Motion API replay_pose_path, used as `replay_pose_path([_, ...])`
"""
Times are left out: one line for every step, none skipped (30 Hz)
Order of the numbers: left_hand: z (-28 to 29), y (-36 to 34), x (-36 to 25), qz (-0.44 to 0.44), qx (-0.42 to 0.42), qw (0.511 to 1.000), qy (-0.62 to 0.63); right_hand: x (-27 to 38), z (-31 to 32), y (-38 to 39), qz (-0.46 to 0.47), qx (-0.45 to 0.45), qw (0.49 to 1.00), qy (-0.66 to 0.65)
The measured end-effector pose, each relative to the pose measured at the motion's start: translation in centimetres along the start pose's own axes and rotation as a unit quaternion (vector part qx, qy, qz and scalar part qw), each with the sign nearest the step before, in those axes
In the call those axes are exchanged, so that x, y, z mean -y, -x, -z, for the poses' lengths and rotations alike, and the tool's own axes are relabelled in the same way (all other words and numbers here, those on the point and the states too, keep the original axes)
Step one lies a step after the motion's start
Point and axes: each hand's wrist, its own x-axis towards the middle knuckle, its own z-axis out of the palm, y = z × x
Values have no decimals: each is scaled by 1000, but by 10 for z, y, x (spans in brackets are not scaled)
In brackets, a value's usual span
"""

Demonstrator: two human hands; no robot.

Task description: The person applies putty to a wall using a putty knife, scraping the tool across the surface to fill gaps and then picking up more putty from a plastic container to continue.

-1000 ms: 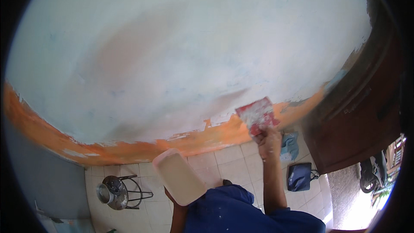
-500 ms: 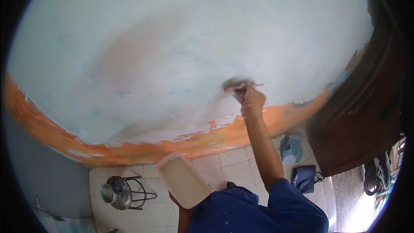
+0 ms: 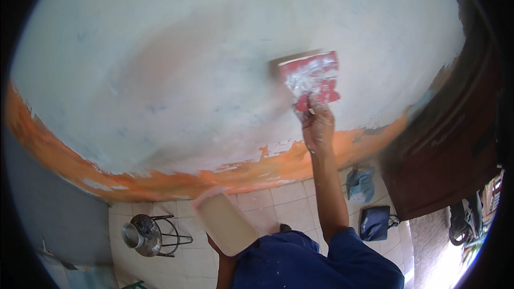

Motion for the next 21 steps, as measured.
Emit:
replay_pose_path([2,3,-1,-1,-3,1000,1,-15,4,-6,-23,-23,999,23])
replay_pose_path([4,5,-3,-4,-6,1000,0,-31,7,-10,-47,-46,997,47])
replay_pose_path([4,8,-4,-6,-9,1000,-1,-48,13,-12,-77,-73,992,71])
replay_pose_path([6,9,-5,-8,-12,1000,-1,-69,26,-13,-71,-77,992,66])
replay_pose_path([7,11,-7,-11,-12,1000,0,-89,43,-13,-98,-95,989,60])
replay_pose_path([8,12,-8,-14,-15,1000,1,-109,61,-9,-125,-112,984,55])
replay_pose_path([11,16,-10,-22,-19,1000,2,-130,78,2,-156,-132,977,53])
replay_pose_path([12,18,-12,-27,-22,999,2,-150,103,16,-183,-154,970,53])
replay_pose_path([12,20,-12,-27,-22,999,3,-173,141,32,-189,-137,970,64])
replay_pose_path([10,17,-11,-20,-20,1000,4,-194,190,47,-188,-125,971,75])
replay_pose_path([5,12,-9,-7,-11,1000,8,-213,252,56,-220,-167,961,-23])
replay_pose_path([0,7,-6,11,-2,1000,12,-226,309,57,-246,-205,939,-123])
replay_pose_path([8,15,-14,-15,-10,1000,7,-243,285,66,-288,-271,918,-16])
replay_pose_path([13,19,-18,-27,-17,999,6,-234,253,86,-312,-337,883,98])
replay_pose_path([19,21,-22,-37,-22,999,5,-221,218,102,-326,-395,833,211])
replay_pose_path([20,23,-23,-38,-21,999,7,-211,198,102,-285,-390,845,229])
replay_pose_path([19,21,-25,-35,-19,999,9,-201,181,91,-241,-389,856,242])
replay_pose_path([20,20,-26,-31,-16,999,9,-190,160,79,-196,-385,865,254])
replay_pose_path([21,20,-29,-35,-16,999,7,-171,117,73,-145,-360,876,286])
replay_pose_path([21,18,-30,-33,-11,999,8,-149,78,64,-88,-337,883,315])
replay_pose_path([18,14,-29,-23,-2,1000,8,-138,66,47,-86,-313,905,276])
